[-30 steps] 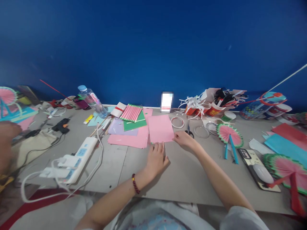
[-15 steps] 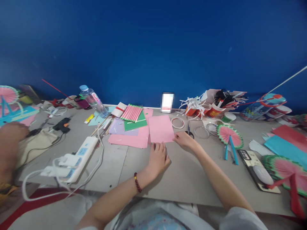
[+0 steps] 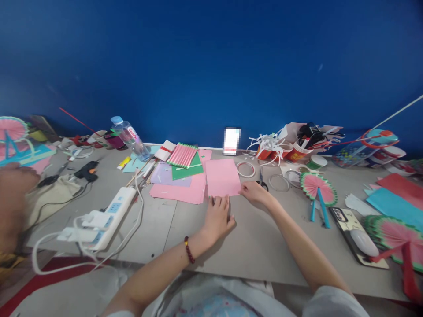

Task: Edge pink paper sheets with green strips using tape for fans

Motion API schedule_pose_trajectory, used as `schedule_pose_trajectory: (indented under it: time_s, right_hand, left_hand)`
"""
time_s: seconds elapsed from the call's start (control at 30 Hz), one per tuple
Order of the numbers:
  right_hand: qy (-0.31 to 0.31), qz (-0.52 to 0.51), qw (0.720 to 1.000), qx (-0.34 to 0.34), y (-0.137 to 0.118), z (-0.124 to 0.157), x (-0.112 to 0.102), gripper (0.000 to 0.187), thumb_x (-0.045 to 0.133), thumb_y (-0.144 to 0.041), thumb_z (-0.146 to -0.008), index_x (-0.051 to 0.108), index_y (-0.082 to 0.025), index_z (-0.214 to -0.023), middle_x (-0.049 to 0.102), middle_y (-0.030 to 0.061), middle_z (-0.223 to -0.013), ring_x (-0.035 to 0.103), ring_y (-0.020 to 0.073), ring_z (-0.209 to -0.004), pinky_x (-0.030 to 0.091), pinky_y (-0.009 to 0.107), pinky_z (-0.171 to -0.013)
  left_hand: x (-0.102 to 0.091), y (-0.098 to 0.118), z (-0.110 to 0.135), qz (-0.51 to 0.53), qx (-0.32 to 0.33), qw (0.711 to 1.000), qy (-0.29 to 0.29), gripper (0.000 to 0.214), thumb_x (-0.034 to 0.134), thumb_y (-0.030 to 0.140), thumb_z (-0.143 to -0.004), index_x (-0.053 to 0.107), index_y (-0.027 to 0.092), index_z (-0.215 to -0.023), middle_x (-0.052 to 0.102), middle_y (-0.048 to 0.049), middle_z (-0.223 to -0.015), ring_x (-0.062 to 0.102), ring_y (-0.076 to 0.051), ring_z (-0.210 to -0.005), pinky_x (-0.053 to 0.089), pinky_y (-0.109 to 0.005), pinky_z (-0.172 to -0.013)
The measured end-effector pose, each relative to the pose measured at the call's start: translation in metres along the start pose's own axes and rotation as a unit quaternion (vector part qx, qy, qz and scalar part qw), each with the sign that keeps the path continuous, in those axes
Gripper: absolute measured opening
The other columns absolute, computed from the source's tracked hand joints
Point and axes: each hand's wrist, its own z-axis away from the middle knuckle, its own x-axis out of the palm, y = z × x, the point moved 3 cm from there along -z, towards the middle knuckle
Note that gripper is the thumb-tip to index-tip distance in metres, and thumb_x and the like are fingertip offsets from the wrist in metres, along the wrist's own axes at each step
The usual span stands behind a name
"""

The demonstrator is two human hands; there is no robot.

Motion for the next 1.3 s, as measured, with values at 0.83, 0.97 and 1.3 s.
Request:
schedule_pose_trajectory:
  time_s: [0.83,0.97,1.3]
  right_hand:
    - [-0.006,0.012,1.000,0.002,0.002,-0.002,0.001,0.021,0.058,-0.027,-0.079,0.054,-0.017,-0.061,0.054,-0.0012,-0.060,0.045,0.0103,-0.056,0.026,0.022,-0.053]
    - [-0.002,0.010,1.000,0.003,0.002,-0.002,0.001,0.021,0.058,-0.027,-0.079,0.053,-0.017,-0.061,0.054,-0.0014,-0.060,0.045,0.0100,-0.056,0.026,0.022,-0.052]
    - [-0.011,0.010,1.000,0.000,0.004,-0.003,0.002,0.019,0.058,-0.027,-0.079,0.055,-0.017,-0.063,0.055,-0.0011,-0.061,0.046,0.0104,-0.057,0.026,0.022,-0.053]
  left_hand:
    - [0.004,0.013,-0.008,0.011,-0.009,1.000,-0.028,0.065,0.046,0.036,-0.081,0.040,0.001,-0.135,0.049,-0.0189,-0.128,0.039,-0.033,-0.114,0.038,-0.044,-0.095]
    - [0.003,0.014,-0.011,0.006,-0.005,1.000,-0.027,0.061,0.049,0.035,-0.081,0.044,0.003,-0.133,0.050,-0.0186,-0.126,0.040,-0.033,-0.111,0.039,-0.044,-0.092]
    - [0.006,0.015,-0.010,-0.010,-0.003,1.000,-0.001,0.068,0.050,0.045,-0.082,0.041,0.004,-0.136,0.051,-0.0183,-0.119,0.040,-0.032,-0.107,0.039,-0.043,-0.088]
